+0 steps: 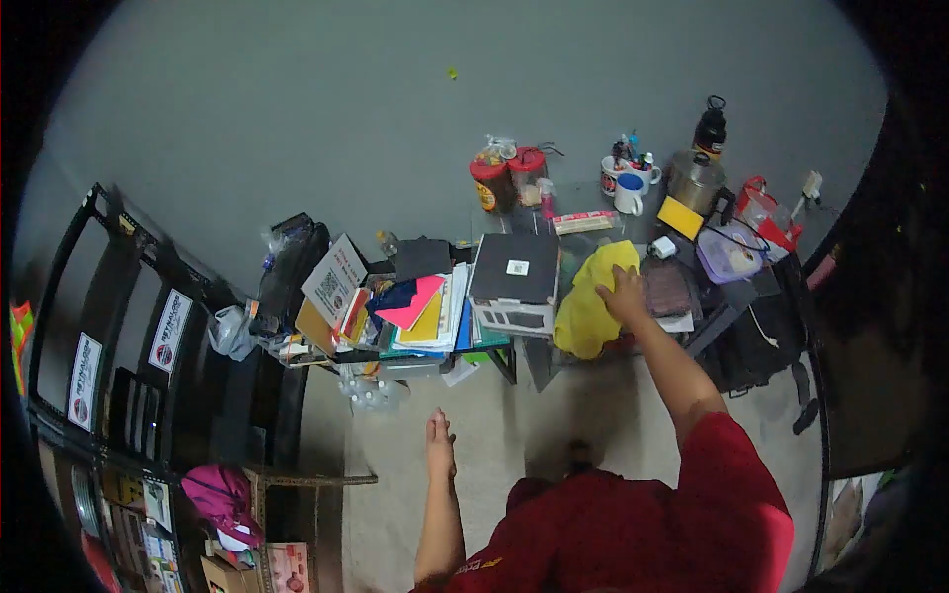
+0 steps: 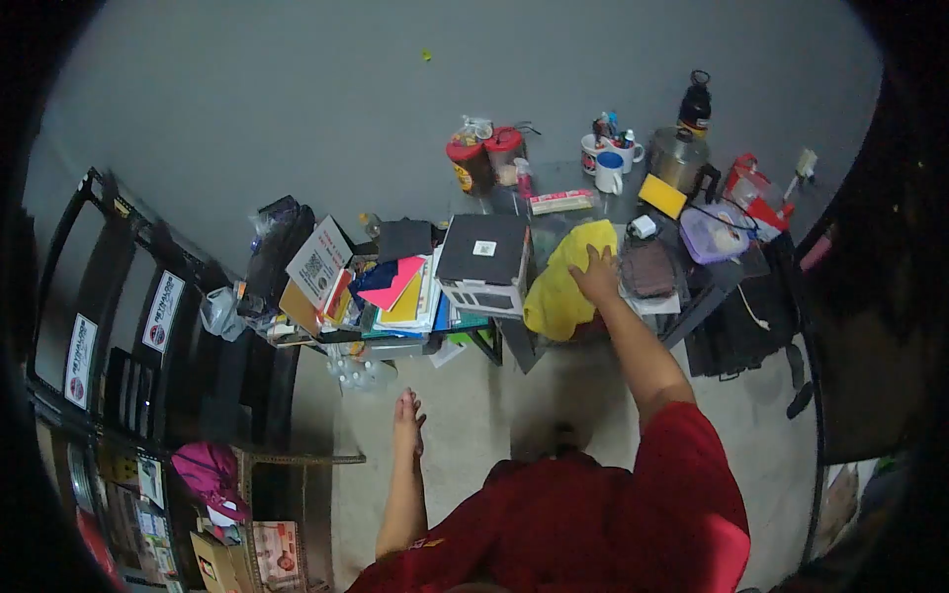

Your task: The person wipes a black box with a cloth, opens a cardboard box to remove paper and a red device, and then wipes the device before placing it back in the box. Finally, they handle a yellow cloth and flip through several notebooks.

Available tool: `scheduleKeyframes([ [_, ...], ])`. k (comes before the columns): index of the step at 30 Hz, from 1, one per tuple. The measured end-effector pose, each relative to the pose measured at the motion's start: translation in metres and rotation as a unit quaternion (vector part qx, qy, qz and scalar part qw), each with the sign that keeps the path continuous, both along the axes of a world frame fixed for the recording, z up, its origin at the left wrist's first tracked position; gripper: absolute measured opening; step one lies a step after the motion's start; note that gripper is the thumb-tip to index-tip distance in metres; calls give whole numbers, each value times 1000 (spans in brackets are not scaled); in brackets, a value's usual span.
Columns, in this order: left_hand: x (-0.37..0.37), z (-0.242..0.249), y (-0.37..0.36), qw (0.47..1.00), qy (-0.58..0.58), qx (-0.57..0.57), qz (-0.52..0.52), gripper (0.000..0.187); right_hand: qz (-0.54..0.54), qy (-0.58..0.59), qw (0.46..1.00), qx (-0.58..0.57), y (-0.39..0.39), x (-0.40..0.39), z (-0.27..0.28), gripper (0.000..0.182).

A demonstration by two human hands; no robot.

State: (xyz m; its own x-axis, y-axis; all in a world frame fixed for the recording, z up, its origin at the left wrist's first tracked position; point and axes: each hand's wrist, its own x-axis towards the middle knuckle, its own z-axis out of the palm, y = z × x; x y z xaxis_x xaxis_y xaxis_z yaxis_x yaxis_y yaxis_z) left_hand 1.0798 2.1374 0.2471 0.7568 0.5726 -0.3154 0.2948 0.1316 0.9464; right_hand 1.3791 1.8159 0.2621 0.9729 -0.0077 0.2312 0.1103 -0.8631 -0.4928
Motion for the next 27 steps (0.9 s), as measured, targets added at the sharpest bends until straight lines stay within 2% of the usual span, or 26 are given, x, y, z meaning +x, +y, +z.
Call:
scheduleKeyframes([
  [2, 28, 19, -1, 1000, -5, 13, -20, 58, -70, 84, 992, -56, 14, 22, 12, 65],
  [3, 45, 25, 1, 999, -10, 27, -46, 65, -69, 82, 993, -54, 19, 28, 14, 65],
  [6, 92, 40, 8, 994, -24, 71, -76, 66, -54, 167, 979, -99, 29, 23, -13, 60],
  [8, 132, 36, 14, 972, -75, 197, -101, 57, 73, 58, 993, -71, 21, 31, -48, 50],
  [9, 151, 46, 13, 968, -93, 205, -110, 58, 81, 57, 992, -79, 9, 30, -55, 50],
  [10, 164, 53, 13, 964, -107, 213, -116, 58, 117, 60, 990, 40, -1, 24, -62, 46],
  [11, 179, 50, 14, 962, -127, 214, -114, 59, 150, 58, 974, 162, 3, 23, -54, 43],
  [12, 198, 49, 14, 957, -153, 218, -113, 59, 84, 52, 978, 184, 2, 25, -42, 40],
  [13, 213, 56, 12, 952, -166, 234, -110, 59, 16, 48, 977, 207, 0, 17, -6, 37],
  [15, 231, 62, 5, 938, -180, 278, -105, 60, 84, -76, 957, 269, -2, 17, 50, 39],
  [16, 240, 65, 2, 930, -190, 296, -105, 61, 83, -76, 957, 267, 3, 14, 88, 39],
  [18, 255, 76, -6, 934, -186, 290, -92, 60, 182, -159, 962, 127, 39, -1, 151, 40],
  [20, 268, 65, -10, 924, -199, 315, -89, 57, 267, -107, 953, 94, 83, -6, 166, 40],
  [22, 275, 61, -14, 912, -214, 340, -85, 55, 396, -142, 907, 19, 132, -1, 149, 39],
  [24, 271, 60, -19, 918, -161, 354, -79, 54, 362, -138, 909, -152, 174, -11, 110, 39],
  [27, 264, 70, -22, 921, -129, 359, -83, 55, 328, -133, 915, -191, 178, -1, 115, 40],
])
